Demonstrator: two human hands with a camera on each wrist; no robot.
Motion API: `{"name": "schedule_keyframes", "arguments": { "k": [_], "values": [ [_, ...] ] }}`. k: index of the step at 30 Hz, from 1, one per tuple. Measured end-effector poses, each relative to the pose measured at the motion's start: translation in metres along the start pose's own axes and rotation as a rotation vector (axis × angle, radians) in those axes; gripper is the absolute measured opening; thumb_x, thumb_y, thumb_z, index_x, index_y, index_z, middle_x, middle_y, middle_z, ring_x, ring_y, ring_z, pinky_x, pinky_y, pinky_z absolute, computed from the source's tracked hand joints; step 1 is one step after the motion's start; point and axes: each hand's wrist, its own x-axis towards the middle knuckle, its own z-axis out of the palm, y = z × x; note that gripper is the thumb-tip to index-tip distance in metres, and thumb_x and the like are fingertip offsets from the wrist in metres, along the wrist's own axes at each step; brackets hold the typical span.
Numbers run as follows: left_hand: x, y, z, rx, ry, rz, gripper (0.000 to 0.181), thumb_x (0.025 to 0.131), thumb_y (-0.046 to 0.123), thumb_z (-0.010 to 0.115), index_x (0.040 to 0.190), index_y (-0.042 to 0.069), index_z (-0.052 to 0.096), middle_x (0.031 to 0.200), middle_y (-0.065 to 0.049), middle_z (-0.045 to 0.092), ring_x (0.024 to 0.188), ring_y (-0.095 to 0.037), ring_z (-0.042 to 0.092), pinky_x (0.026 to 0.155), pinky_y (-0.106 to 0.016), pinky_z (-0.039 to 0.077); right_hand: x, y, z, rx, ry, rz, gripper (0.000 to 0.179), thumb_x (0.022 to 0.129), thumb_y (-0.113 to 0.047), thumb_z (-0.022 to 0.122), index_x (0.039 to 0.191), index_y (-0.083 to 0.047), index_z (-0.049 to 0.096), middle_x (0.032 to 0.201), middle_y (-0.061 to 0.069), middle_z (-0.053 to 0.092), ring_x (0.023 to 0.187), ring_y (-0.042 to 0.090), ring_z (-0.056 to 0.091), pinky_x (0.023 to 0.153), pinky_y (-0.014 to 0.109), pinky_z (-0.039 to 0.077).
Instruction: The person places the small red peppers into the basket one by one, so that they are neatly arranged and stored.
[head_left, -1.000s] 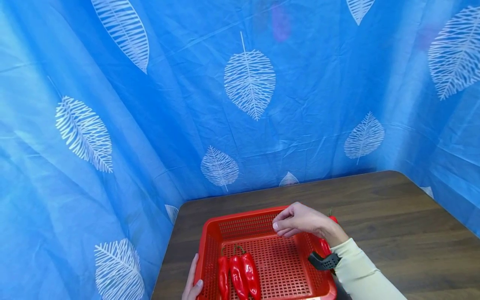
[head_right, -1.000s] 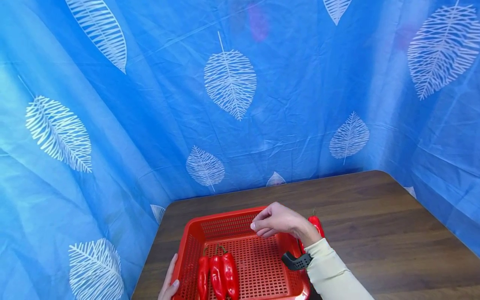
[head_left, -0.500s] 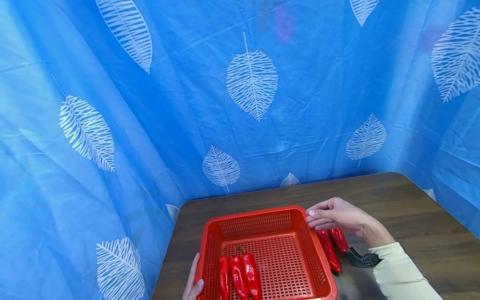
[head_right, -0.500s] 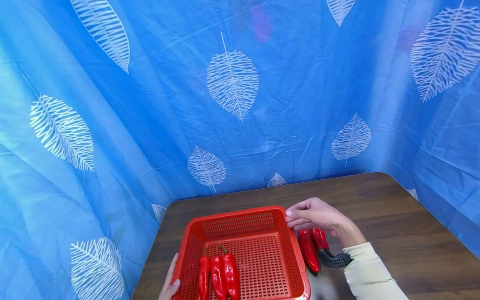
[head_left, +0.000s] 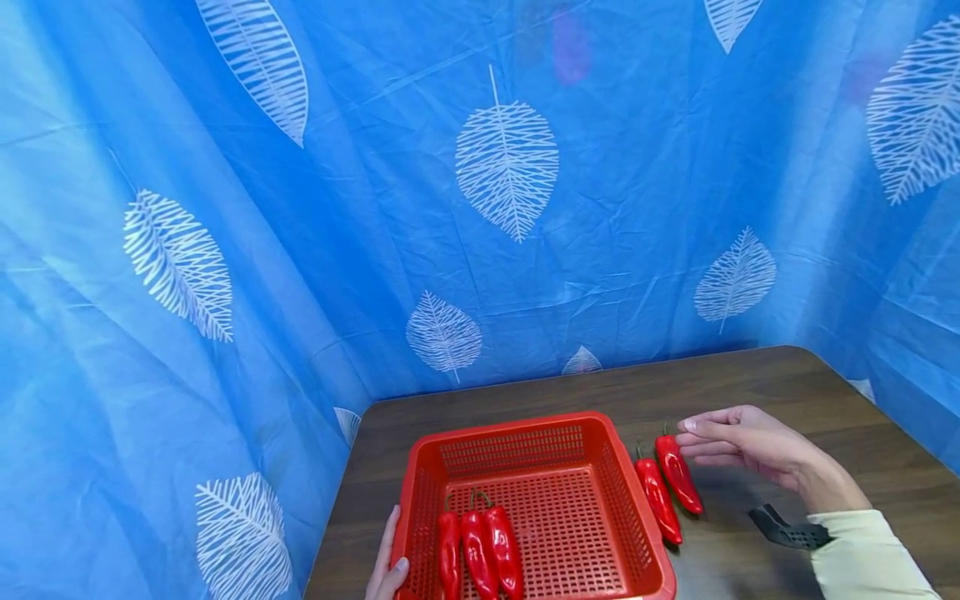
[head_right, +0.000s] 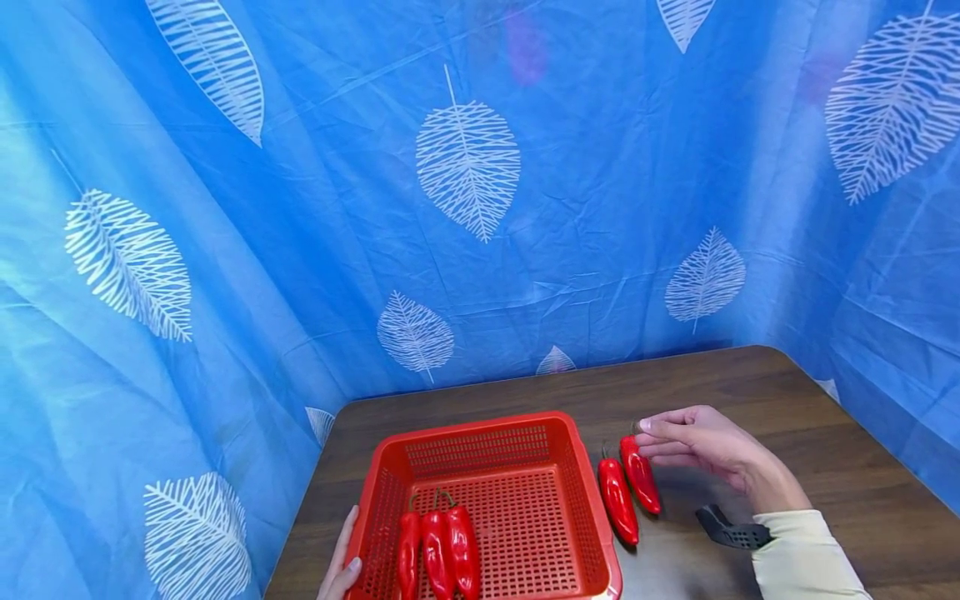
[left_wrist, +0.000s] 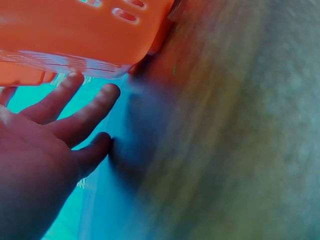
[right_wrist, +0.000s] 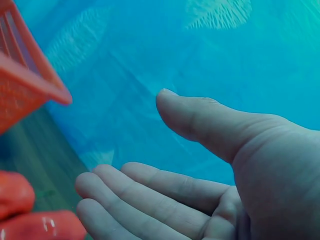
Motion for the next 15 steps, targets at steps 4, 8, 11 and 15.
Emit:
{"name": "schedule_keyframes", "arguments": {
  "k": [4,8,11,15],
  "values": [
    [-0.002,0.009,0.012,0.031,0.005,-0.005,0.064,0.121,0.028,0.031,0.168,0.066,0.010,0.156,0.015,0.048,0.139,-0.017,0.060,0.112,-0.047,0.057,-0.008,0.009,-0.012,0.006,0.016,0.028,0.057,0.116,-0.021,0.056,0.151,0.023,0.046,0.132,0.015,0.078,0.119,0.026,0.079,0.103,0.043,0.062],
    [-0.004,0.017,0.025,0.080,-0.005,0.014,0.068,0.117,0.040,0.044,0.167,0.066,0.007,0.156,0.015,0.044,0.138,-0.015,0.058,0.112,-0.045,0.057,-0.012,0.016,-0.019,-0.036,0.057,0.069,0.065,0.116,-0.026,0.057,0.152,0.026,0.041,0.132,0.016,0.078,0.118,0.025,0.079,0.103,0.044,0.063],
    [-0.005,0.018,0.026,0.036,0.038,-0.025,0.061,0.120,0.033,0.039,0.163,0.072,0.020,0.153,0.018,0.051,0.136,-0.014,0.061,0.112,-0.044,0.057,-0.012,0.018,-0.023,-0.072,0.105,0.101,0.071,0.116,-0.030,0.058,0.154,0.027,0.037,0.133,0.019,0.077,0.118,0.027,0.078,0.102,0.044,0.063],
    [-0.004,0.016,0.023,0.045,0.033,-0.010,0.063,0.121,0.029,0.034,0.169,0.064,0.012,0.156,0.016,0.051,0.137,-0.013,0.060,0.113,-0.043,0.056,-0.010,0.020,-0.028,-0.106,0.160,0.133,0.073,0.115,-0.032,0.060,0.153,0.026,0.039,0.132,0.021,0.077,0.118,0.029,0.078,0.100,0.044,0.064]
  ]
}}
